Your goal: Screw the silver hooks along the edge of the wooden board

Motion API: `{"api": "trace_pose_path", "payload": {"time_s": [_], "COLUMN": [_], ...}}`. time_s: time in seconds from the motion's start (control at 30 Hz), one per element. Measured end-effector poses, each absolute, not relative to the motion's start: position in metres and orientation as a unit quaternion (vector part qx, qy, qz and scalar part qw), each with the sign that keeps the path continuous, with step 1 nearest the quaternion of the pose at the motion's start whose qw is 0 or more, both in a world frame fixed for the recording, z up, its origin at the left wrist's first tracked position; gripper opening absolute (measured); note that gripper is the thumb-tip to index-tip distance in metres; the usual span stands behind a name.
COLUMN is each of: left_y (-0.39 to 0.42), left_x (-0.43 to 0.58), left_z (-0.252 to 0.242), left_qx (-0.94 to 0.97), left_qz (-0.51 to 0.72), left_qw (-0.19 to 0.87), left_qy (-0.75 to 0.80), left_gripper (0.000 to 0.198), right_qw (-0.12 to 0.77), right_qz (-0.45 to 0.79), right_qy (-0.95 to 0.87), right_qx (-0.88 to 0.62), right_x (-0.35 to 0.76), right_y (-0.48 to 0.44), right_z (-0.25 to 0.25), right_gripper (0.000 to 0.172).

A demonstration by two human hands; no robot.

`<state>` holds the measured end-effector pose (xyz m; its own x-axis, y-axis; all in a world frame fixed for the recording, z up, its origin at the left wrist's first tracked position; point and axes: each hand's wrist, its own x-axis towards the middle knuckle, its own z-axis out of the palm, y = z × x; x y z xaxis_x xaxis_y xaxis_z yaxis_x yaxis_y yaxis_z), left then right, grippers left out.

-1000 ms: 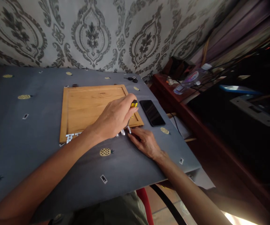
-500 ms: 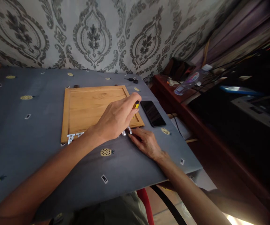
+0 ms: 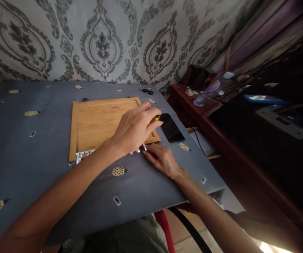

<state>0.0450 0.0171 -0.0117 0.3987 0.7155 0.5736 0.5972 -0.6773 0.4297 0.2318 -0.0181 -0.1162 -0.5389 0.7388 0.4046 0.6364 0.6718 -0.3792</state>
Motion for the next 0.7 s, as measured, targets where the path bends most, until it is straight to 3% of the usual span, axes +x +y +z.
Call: {"api": "trace_pose_path", "payload": {"time_s": [0.7], "left_y": [0.0104], "left_x": [0.0475], "left_z": [-0.0111], "left_qx": [0.842], "left_qz": [0.372], "left_qw": [0.009], "left_qy": [0.39], "left_gripper": [0.014], "right_qw": [0.269], "right_qz": [0.093], "right_qy": [-0.871], "right_qx": [-0.401], "right_x": [0.2312], "right_y": [-0.0178], "right_z": [-0.1157], "right_gripper": [0.024]}}
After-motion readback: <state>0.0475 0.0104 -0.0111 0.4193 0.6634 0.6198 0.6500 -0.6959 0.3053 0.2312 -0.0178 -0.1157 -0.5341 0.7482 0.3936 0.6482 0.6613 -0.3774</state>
